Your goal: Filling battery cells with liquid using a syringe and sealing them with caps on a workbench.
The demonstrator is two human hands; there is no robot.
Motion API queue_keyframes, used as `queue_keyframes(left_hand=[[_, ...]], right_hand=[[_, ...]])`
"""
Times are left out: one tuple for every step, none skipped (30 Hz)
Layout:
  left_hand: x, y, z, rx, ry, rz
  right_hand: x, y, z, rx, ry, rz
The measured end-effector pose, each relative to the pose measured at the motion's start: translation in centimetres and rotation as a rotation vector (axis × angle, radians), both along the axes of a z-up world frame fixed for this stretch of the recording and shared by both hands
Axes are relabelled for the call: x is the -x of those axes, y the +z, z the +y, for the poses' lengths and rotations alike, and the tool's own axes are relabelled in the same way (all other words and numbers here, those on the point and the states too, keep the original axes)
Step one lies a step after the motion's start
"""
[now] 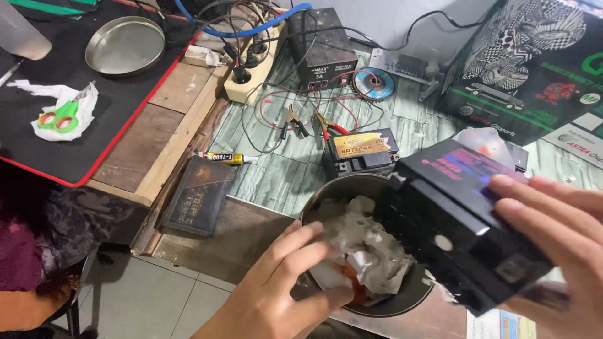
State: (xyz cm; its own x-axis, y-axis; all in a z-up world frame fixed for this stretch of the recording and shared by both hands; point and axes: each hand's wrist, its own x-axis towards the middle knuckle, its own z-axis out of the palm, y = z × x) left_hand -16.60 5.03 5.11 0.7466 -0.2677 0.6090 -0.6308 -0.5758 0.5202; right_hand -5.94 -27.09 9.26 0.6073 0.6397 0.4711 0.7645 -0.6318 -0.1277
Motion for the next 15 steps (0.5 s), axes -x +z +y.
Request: queue_keyframes(left_hand=[[0.2, -0.8, 0.3, 0.002, 0.003, -0.001], [0.4, -1.7, 0.5, 0.039, -0.003, 0.032], [0.5, -2.6, 0.7, 0.079, -0.013, 0.067], [0.8, -2.7, 0.8, 0.085, -0.012, 0.068], [1.1, -2.9, 0.8, 0.104, 0.000, 0.148], [1.4, -3.0, 0.9, 0.123, 0.011, 0.228], [1.5, -3.3, 1.0, 0.130, 0.013, 0.230], [1.6, -3.6, 1.0, 0.182, 0.002, 0.242], [1.7, -3.9, 1.1, 0.229, -0.008, 0.253], [1.7, -4.0, 1.0, 0.233, -0.004, 0.253], [1.8, -4.0, 1.0, 0.272, 0.014, 0.240], [1.8, -4.0, 1.0, 0.311, 0.032, 0.227], [1.7, -4.1, 1.0, 0.311, 0.030, 0.229], [1.6, -4.2, 1.0, 0.372, 0.000, 0.264], [1.4, -4.3, 0.9, 0.432, -0.033, 0.299]], right_hand=[[0.4, 1.3, 1.7, 0.002, 0.003, -0.001], [0.9, 2.5, 3.4, 0.064, 0.057, -0.081], [1.3, 3.8, 5.1, 0.129, 0.110, -0.159], [1.2, 3.8, 5.5, 0.134, 0.111, -0.157], [1.1, 3.9, 5.8, 0.163, 0.140, -0.198], [1.0, 3.9, 6.2, 0.191, 0.169, -0.239], [0.5, 3.4, 5.8, 0.197, 0.173, -0.237], [0.1, 2.9, 5.4, 0.228, 0.216, -0.316], [-0.4, 2.4, 5.0, 0.252, 0.260, -0.396], [0.2, 2.6, 4.9, 0.254, 0.264, -0.395], [0.8, 2.8, 4.9, 0.298, 0.216, -0.336], [1.3, 3.0, 4.8, 0.340, 0.167, -0.277], [1.0, 2.9, 4.5, 0.341, 0.166, -0.275], [0.7, 2.8, 4.2, 0.372, 0.213, -0.330], [0.4, 2.6, 3.8, 0.403, 0.258, -0.385]])
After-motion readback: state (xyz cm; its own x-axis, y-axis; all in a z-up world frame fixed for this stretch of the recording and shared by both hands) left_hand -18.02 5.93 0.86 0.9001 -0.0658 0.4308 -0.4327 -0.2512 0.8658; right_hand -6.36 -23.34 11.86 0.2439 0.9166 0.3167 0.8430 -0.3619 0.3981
